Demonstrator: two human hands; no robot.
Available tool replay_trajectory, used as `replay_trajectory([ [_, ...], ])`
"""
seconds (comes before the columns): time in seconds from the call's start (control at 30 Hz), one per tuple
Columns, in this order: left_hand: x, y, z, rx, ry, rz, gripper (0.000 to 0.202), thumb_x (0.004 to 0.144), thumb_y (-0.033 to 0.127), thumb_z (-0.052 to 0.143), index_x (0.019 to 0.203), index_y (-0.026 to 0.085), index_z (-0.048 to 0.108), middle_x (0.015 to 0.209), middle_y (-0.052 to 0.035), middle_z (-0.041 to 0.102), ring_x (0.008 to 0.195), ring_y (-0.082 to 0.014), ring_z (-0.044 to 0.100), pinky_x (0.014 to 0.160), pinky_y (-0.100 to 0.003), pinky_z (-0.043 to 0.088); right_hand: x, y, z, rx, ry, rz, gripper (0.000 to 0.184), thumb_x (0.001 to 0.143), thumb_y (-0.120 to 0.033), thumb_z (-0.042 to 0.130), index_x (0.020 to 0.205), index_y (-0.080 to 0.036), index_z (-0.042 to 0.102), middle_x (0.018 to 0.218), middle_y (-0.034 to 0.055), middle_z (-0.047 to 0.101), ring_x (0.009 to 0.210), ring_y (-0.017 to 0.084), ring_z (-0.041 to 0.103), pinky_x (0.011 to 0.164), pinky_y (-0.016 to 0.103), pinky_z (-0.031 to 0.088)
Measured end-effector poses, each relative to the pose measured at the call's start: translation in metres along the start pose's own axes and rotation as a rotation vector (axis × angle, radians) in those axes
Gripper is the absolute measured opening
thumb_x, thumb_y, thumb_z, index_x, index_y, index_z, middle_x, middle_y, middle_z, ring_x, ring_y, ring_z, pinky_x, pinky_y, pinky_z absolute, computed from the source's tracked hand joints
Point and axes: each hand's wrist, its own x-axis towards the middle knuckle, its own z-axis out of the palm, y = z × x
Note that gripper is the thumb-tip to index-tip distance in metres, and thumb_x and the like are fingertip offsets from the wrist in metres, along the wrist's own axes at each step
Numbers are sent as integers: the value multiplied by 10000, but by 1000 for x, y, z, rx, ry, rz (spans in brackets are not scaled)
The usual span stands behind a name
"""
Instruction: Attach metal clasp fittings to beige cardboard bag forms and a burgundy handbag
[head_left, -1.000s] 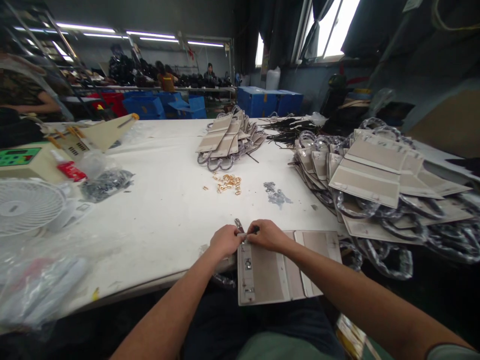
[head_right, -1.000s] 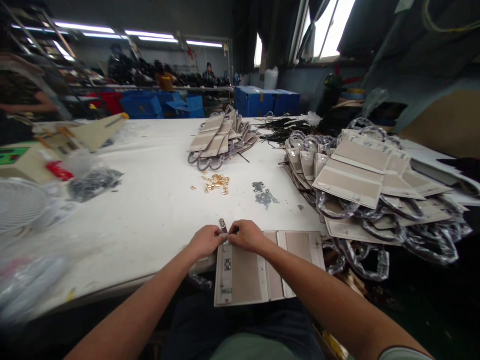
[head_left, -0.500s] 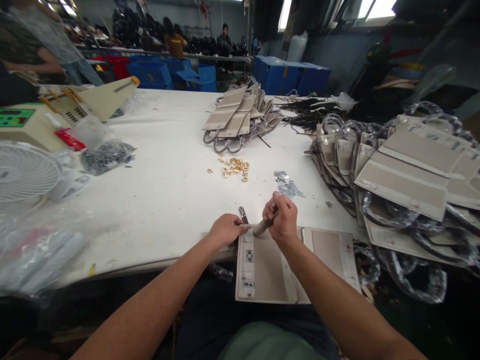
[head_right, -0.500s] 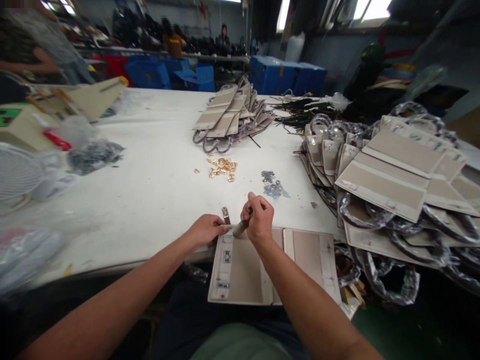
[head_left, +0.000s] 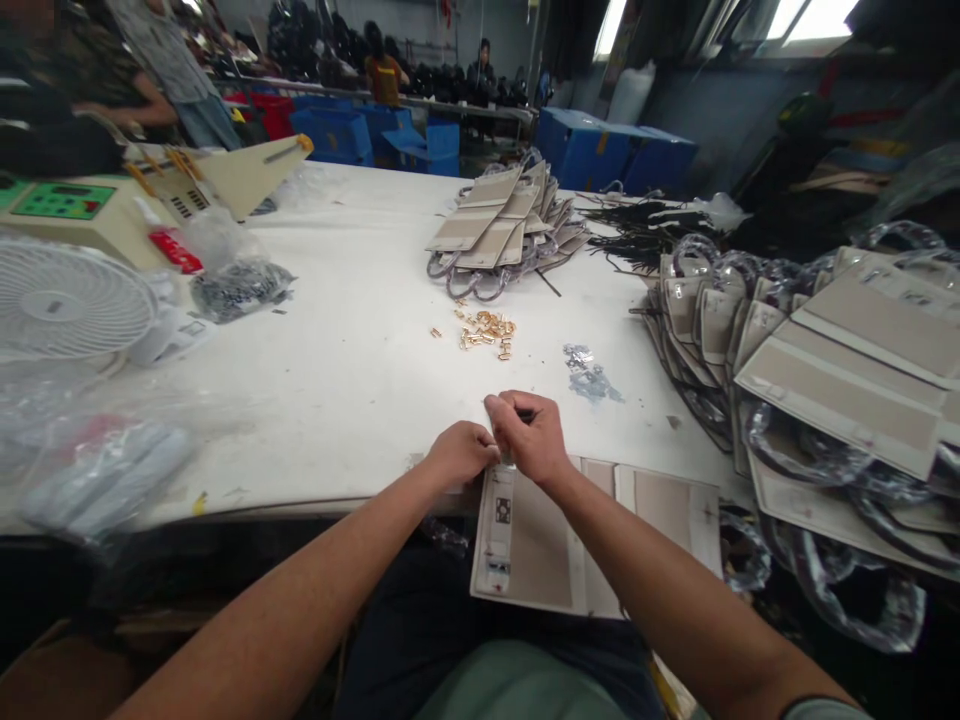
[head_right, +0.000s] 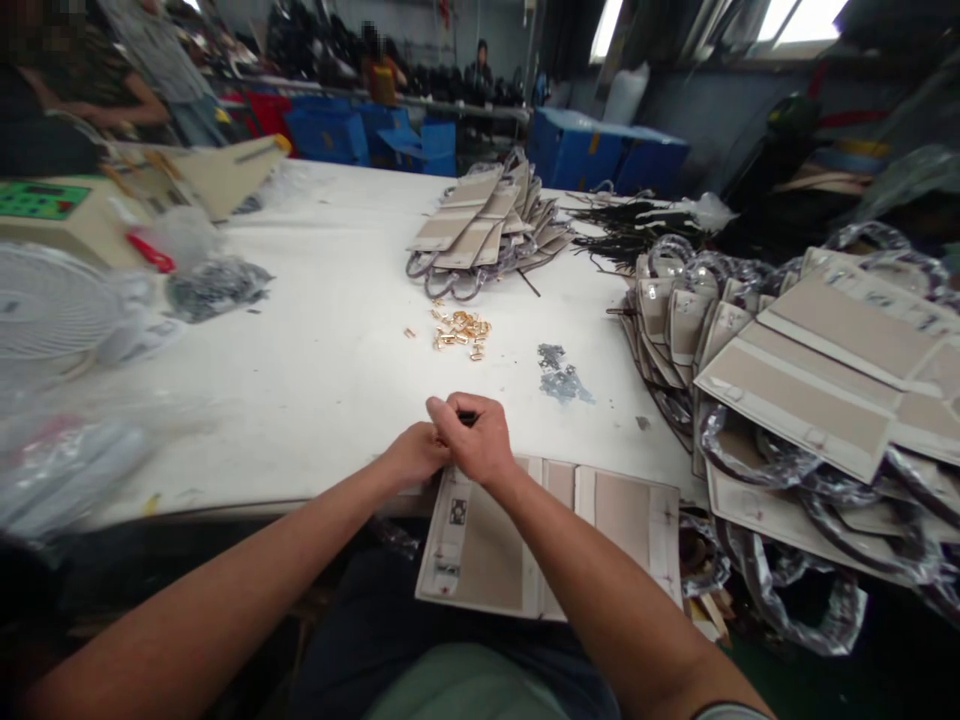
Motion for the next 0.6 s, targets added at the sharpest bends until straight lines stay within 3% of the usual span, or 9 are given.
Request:
replay_trajectory([
  [0.13,0,-1,1,-17,-17,-19,203,763,388,752,749,186,767,570,9,640,495,-142,555,509,-259,371,7,-18,-8,61,95,-72,548,977,-494,639,532,-208,496,502,-26,488,466,103,435,481,273,340],
  [0.37,-1,1,-1,-48,-42,-45,208,795,361,714,704,175,735,532,12,612,456,-136,554,494,-261,388,-12,24,-7,44,132,78,503,983,-418,623,538,-214,507,473,-33,480,450,112,427,489,281,342],
  [0.6,-2,-1,-2,-86,-11,-50,113,714,263,728,646,174,728,521,11,613,523,-144,576,536,-254,395,-2,4,4,17,39,50,524,976,-435,631,521,-215,493,488,-28,488,464,113,435,501,274,356],
])
